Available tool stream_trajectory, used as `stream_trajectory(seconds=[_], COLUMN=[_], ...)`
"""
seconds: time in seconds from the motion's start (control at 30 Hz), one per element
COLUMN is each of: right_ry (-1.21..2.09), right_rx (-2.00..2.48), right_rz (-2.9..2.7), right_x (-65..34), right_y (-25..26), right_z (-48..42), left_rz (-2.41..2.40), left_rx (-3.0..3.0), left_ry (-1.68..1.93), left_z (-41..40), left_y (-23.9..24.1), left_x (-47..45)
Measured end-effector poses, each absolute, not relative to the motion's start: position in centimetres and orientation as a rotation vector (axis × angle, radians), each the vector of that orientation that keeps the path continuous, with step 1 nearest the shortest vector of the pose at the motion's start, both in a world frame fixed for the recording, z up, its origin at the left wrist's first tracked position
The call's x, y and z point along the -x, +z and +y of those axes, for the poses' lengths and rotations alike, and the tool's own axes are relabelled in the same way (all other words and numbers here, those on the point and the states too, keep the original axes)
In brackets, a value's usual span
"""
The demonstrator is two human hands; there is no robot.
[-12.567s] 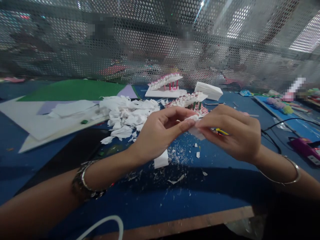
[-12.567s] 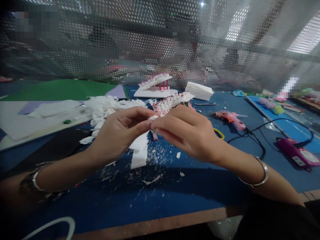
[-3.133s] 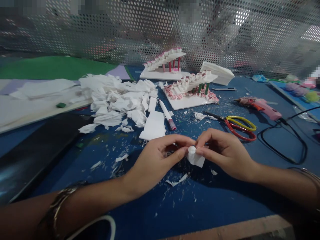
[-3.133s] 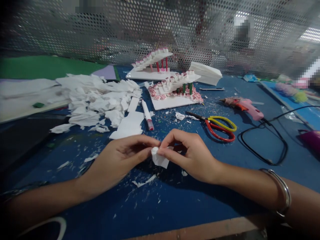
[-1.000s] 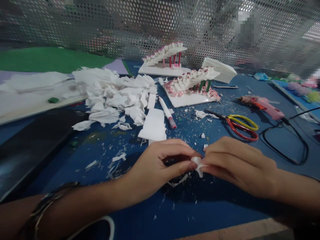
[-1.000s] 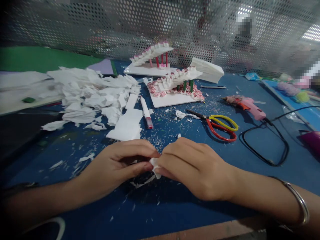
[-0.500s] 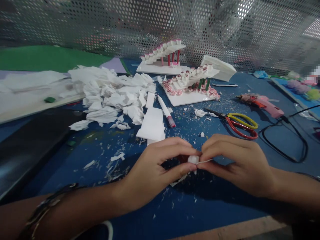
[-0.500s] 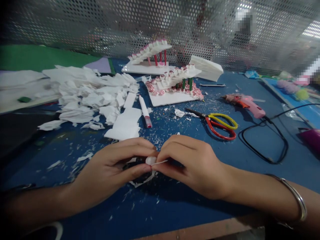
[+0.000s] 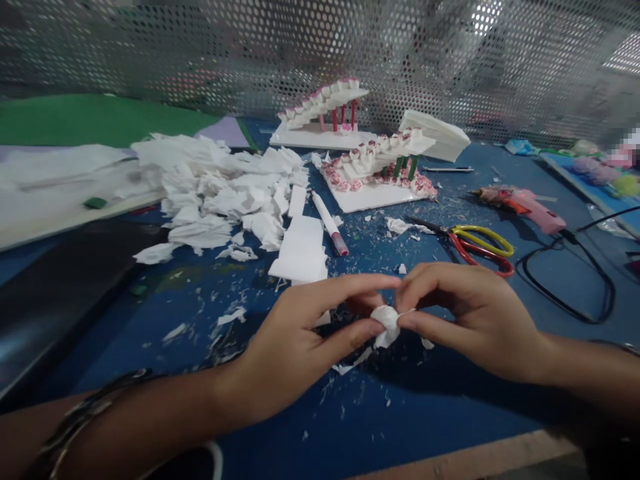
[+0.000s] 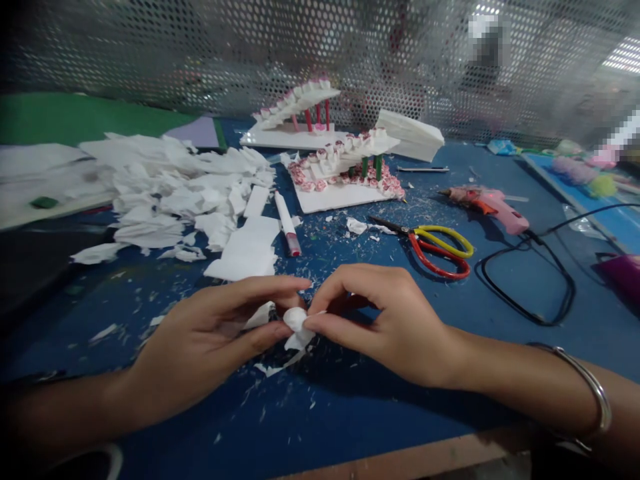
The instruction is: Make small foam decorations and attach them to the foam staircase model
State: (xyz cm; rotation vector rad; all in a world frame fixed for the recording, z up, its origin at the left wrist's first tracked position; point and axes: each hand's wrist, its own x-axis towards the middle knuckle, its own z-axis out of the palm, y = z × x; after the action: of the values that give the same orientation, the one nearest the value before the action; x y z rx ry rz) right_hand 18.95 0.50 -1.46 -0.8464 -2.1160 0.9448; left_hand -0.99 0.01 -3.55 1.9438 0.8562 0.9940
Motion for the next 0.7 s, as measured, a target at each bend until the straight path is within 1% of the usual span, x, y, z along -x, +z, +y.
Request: stream_trajectory(seconds=[0.1, 0.27, 0.47, 0.7], right_ry=[0.943, 0.767, 0.658, 0.645], right_rx=[0.842, 0.812, 0.8, 0.723], right_rz=[-2.114, -2.154, -2.19, -2.219], right_x=[-18.91, -18.7, -18.65, -18.69], right_y=[-1.45, -1.42, -1.63, -1.78], right_z=[0.54, 0.65, 0.61, 0.32], left_rz=[0.861, 0.9, 0.895, 0.822], left_rx=[-1.855, -1.761, -1.838, -1.781], left_ry=[0.993, 0.992, 0.987, 0.947], left_z=[-0.08, 0.08, 0.31, 0.12], left_y=[-3.82, -3.65, -3.28, -3.27], left_x=[1.0, 0.94, 0.81, 0.61])
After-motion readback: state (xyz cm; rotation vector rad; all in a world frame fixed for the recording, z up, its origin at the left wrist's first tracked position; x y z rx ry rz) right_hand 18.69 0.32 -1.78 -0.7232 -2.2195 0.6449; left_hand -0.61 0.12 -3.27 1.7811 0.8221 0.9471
